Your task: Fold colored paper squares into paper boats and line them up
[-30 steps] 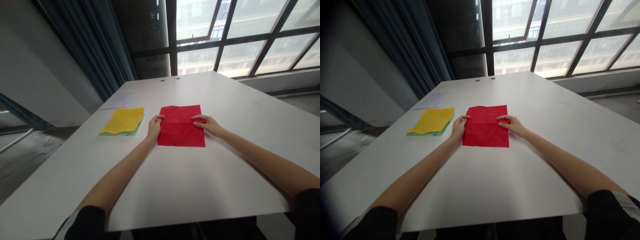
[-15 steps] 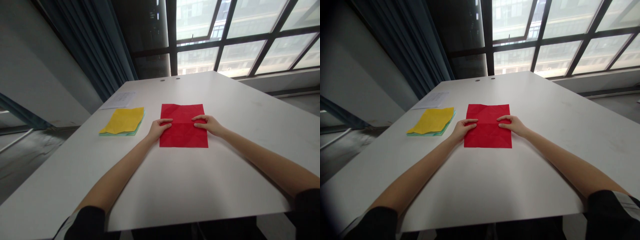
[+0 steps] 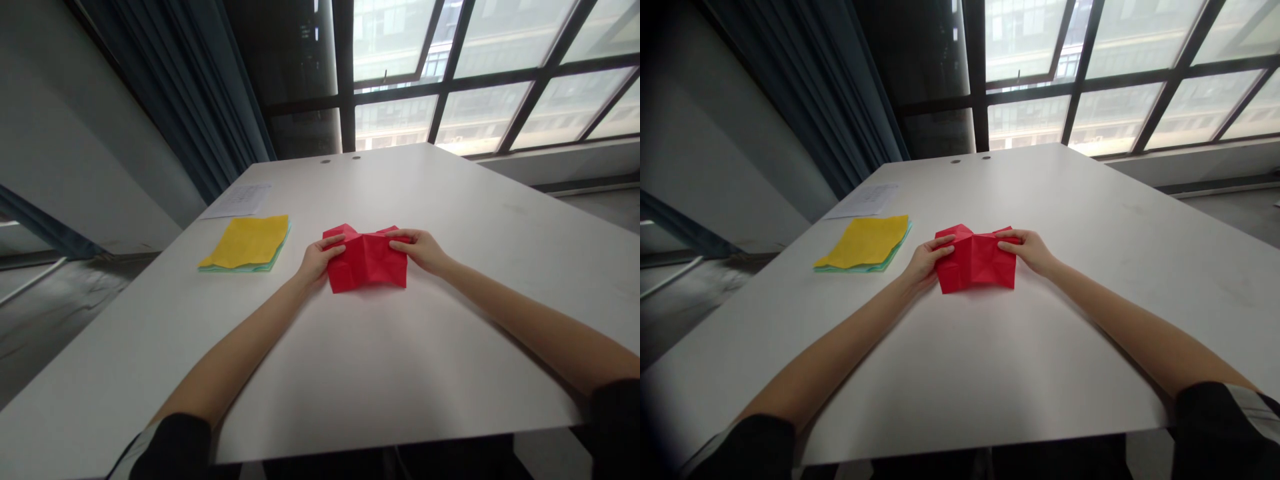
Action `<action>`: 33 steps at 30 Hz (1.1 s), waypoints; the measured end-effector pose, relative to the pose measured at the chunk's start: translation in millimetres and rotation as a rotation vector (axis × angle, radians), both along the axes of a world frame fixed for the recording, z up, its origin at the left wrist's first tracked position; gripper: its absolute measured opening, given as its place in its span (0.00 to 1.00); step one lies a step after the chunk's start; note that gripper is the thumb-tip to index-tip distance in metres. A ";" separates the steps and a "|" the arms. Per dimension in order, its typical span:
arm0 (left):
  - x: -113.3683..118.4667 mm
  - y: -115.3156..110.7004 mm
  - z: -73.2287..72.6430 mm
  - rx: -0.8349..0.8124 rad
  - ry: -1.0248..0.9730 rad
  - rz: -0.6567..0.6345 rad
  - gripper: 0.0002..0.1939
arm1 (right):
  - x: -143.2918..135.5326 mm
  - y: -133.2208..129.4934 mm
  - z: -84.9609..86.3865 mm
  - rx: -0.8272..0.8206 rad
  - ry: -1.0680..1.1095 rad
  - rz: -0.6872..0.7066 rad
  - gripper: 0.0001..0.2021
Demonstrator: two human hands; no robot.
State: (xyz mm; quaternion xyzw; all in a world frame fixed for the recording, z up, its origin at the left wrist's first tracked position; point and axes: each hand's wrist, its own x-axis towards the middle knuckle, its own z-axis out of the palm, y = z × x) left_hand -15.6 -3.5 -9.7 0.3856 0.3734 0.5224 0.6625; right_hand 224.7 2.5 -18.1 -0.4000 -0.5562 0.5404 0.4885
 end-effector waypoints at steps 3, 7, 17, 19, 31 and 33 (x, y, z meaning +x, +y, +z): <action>5.8 -3.5 3.3 -0.013 -0.055 0.010 0.19 | -3.5 -2.1 2.5 0.003 0.024 0.012 0.17; 7.3 -4.4 8.6 -0.022 -0.075 0.063 0.18 | -4.2 -0.8 1.1 0.011 -0.009 -0.035 0.16; 8.1 -4.8 11.9 -0.105 -0.122 0.065 0.17 | -0.9 -2.8 2.8 0.559 -0.635 -0.431 0.09; 8.4 -5.5 11.9 -0.080 -0.115 0.060 0.17 | -2.1 -6.5 6.5 0.601 -0.655 -0.401 0.08; 2.8 -3.2 3.1 0.394 0.681 0.400 0.10 | -16.5 -19.5 16.5 0.556 -0.458 -0.382 0.07; 0.2 -4.7 8.6 0.533 0.921 0.456 0.08 | -17.6 -21.2 18.2 0.557 -0.452 -0.377 0.07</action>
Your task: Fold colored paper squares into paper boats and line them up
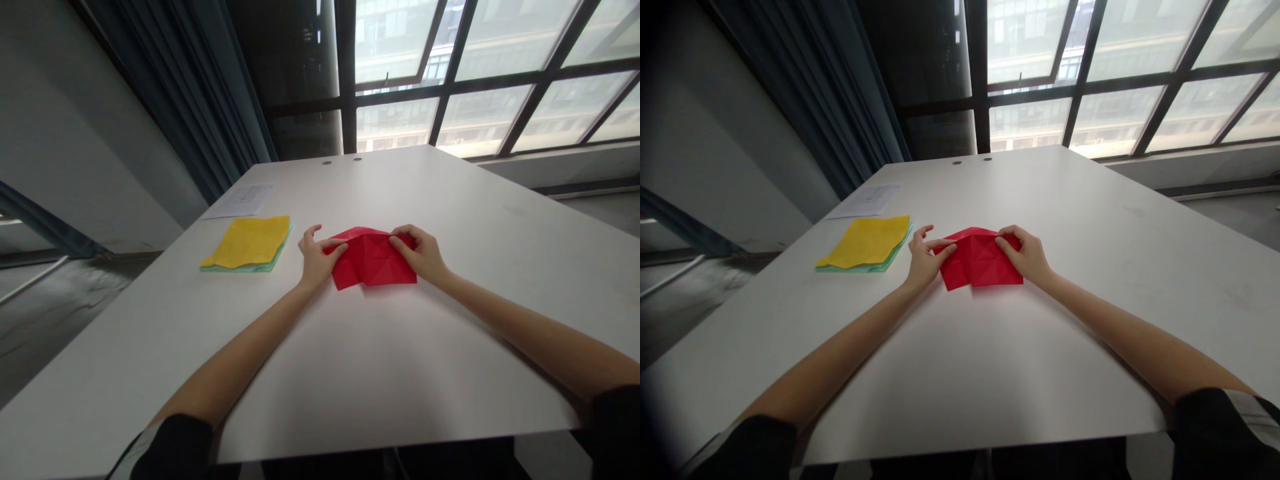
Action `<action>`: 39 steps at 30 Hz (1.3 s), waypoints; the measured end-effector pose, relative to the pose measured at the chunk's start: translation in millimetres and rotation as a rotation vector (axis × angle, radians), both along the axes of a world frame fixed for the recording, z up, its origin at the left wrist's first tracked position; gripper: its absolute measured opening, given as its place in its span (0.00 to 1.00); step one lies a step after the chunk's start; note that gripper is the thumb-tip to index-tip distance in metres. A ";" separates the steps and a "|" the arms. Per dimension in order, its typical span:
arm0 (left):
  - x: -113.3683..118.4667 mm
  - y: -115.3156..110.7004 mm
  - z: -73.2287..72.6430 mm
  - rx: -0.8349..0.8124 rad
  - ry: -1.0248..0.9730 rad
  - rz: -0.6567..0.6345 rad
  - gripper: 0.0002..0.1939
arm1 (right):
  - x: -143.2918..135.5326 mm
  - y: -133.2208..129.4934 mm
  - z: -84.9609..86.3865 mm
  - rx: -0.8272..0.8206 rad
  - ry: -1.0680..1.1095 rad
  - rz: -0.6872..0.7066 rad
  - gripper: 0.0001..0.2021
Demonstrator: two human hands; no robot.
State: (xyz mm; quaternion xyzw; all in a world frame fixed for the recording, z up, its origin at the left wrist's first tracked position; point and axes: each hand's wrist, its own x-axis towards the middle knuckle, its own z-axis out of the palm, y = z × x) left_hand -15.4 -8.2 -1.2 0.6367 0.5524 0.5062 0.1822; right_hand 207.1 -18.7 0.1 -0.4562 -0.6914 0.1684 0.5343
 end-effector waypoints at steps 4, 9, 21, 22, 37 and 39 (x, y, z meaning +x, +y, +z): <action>-2.0 -3.1 9.7 0.094 0.239 -0.179 0.06 | -1.7 -3.6 2.0 0.002 0.002 0.009 0.06; -2.0 -6.0 9.0 0.181 0.351 -0.238 0.08 | -3.6 -5.8 2.5 0.017 -0.018 0.019 0.06; -4.8 -10.5 19.5 0.357 0.878 -0.259 0.11 | -1.2 -5.2 2.5 0.031 -0.039 0.026 0.06; -4.5 -11.6 20.3 0.304 0.915 -0.236 0.12 | -1.3 -5.1 2.5 0.030 -0.033 0.030 0.06; -9.9 -13.6 51.5 -0.094 0.559 -0.490 0.12 | -3.6 -3.9 7.7 -0.084 0.099 0.103 0.07; -7.6 -15.2 51.7 -0.134 0.440 -0.546 0.12 | -5.6 -4.4 8.3 -0.122 0.140 0.131 0.08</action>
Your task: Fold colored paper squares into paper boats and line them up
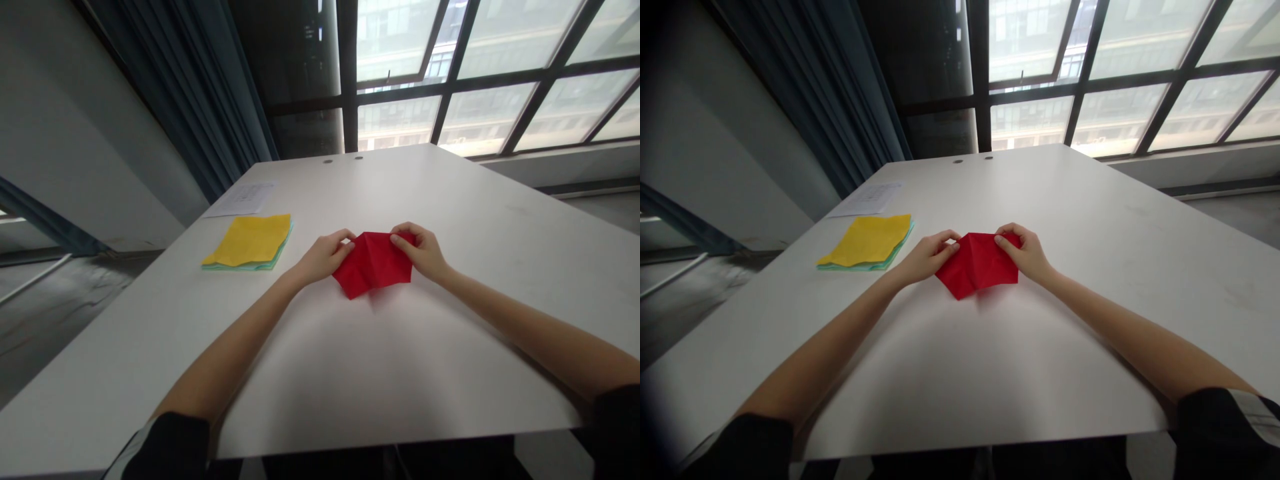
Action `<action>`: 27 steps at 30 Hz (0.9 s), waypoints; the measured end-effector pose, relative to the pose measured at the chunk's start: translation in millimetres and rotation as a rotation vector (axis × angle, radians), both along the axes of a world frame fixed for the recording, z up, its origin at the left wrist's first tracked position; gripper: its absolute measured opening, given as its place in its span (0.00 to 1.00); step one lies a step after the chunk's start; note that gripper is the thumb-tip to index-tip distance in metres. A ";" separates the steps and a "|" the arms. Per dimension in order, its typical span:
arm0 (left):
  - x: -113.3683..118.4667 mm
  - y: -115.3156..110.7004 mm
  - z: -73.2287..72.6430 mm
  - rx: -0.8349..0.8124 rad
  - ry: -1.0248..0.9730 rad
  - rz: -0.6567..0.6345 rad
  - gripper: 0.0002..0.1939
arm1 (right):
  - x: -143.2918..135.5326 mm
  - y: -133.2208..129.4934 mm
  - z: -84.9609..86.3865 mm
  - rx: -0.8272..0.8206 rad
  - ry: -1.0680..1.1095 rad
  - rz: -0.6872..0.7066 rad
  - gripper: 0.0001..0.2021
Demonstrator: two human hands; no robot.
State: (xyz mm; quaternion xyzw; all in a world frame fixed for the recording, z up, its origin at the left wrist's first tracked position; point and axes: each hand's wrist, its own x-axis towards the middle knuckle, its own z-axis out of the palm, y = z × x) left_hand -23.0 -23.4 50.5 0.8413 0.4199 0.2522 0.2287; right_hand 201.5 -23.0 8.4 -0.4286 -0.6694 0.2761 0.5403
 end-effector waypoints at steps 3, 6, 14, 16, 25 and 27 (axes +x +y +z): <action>4.1 -0.2 -4.7 -0.115 -0.141 -0.047 0.11 | -3.0 -1.8 0.2 -0.047 0.033 0.045 0.09; 7.7 1.9 -10.9 -0.248 -0.299 -0.088 0.11 | -5.2 -3.3 -1.2 -0.081 0.036 0.095 0.11; 15.5 -1.2 -9.9 -0.563 -0.610 -0.013 0.11 | -3.7 1.9 -6.9 0.018 -0.130 0.119 0.10; 17.3 -2.3 -9.7 -0.601 -0.641 0.015 0.12 | -3.3 2.3 -7.4 -0.015 -0.146 0.167 0.11; 11.9 7.6 -22.7 -0.550 -0.595 0.125 0.17 | -1.3 7.6 -12.9 -0.210 -0.014 0.120 0.13; 10.0 10.4 -27.9 -0.533 -0.552 0.156 0.19 | 1.8 11.4 -15.4 -0.209 -0.037 0.063 0.13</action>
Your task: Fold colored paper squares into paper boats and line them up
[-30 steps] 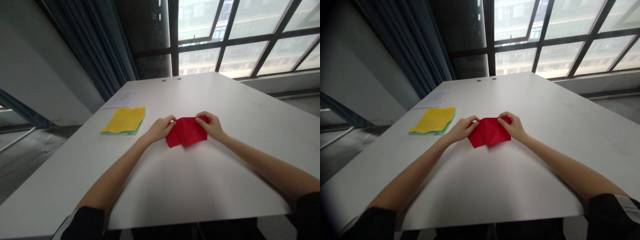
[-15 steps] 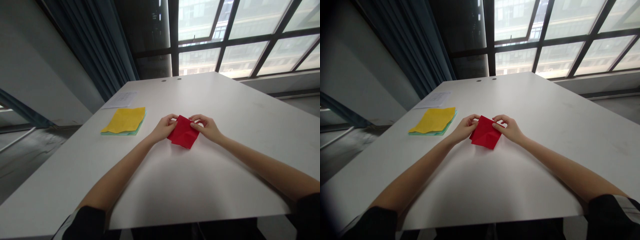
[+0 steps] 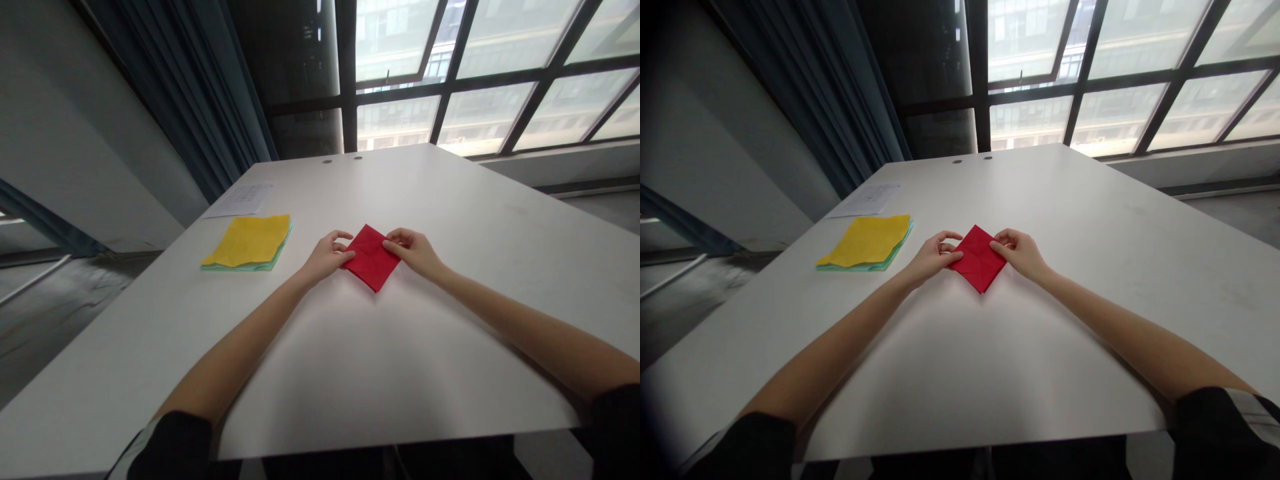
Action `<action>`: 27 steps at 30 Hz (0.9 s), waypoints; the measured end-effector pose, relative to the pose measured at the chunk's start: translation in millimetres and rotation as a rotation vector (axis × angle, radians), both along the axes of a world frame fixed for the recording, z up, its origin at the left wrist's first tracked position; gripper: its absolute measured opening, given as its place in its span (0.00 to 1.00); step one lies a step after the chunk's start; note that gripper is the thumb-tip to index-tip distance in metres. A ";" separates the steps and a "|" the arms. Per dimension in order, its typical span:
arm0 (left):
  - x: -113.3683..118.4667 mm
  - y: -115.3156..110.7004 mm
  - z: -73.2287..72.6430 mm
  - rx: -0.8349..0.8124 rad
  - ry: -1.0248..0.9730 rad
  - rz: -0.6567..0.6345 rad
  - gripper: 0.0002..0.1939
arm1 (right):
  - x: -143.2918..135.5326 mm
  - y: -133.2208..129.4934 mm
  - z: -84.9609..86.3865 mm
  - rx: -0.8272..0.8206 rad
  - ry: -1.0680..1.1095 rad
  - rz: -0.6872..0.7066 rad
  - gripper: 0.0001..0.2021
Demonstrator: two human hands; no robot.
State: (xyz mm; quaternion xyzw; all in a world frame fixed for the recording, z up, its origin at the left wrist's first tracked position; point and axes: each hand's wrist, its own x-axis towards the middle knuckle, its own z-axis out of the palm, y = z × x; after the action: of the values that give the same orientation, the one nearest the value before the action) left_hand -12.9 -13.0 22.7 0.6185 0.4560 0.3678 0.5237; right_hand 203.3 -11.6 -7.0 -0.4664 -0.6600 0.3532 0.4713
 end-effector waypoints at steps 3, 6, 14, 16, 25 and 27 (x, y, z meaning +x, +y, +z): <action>-1.6 5.7 -10.9 0.019 -0.010 0.064 0.16 | 4.2 3.7 -2.7 0.070 -0.097 -0.081 0.14; -3.1 11.7 -23.1 0.077 0.056 0.150 0.07 | 5.9 2.6 -2.5 0.202 -0.270 -0.108 0.13; -4.5 5.3 -25.2 0.321 0.600 0.040 0.14 | -0.3 -11.3 1.3 0.359 -0.636 0.256 0.11; -4.3 2.3 -23.9 0.428 0.721 0.007 0.15 | -0.8 -13.3 1.1 0.362 -0.729 0.301 0.13; -1.0 -5.1 -27.4 0.701 0.938 -0.036 0.17 | 4.2 -9.6 -4.2 0.345 -0.942 0.222 0.17; 1.5 -8.6 -26.0 0.766 0.916 -0.114 0.15 | 5.8 -7.0 -7.5 0.317 -0.955 0.164 0.18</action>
State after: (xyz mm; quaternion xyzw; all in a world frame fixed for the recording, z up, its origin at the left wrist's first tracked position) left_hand -11.5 -21.6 -3.3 0.8822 0.4365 0.1734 0.0326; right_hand 209.1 -18.6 -14.5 -0.4453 -0.8817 0.0321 0.1525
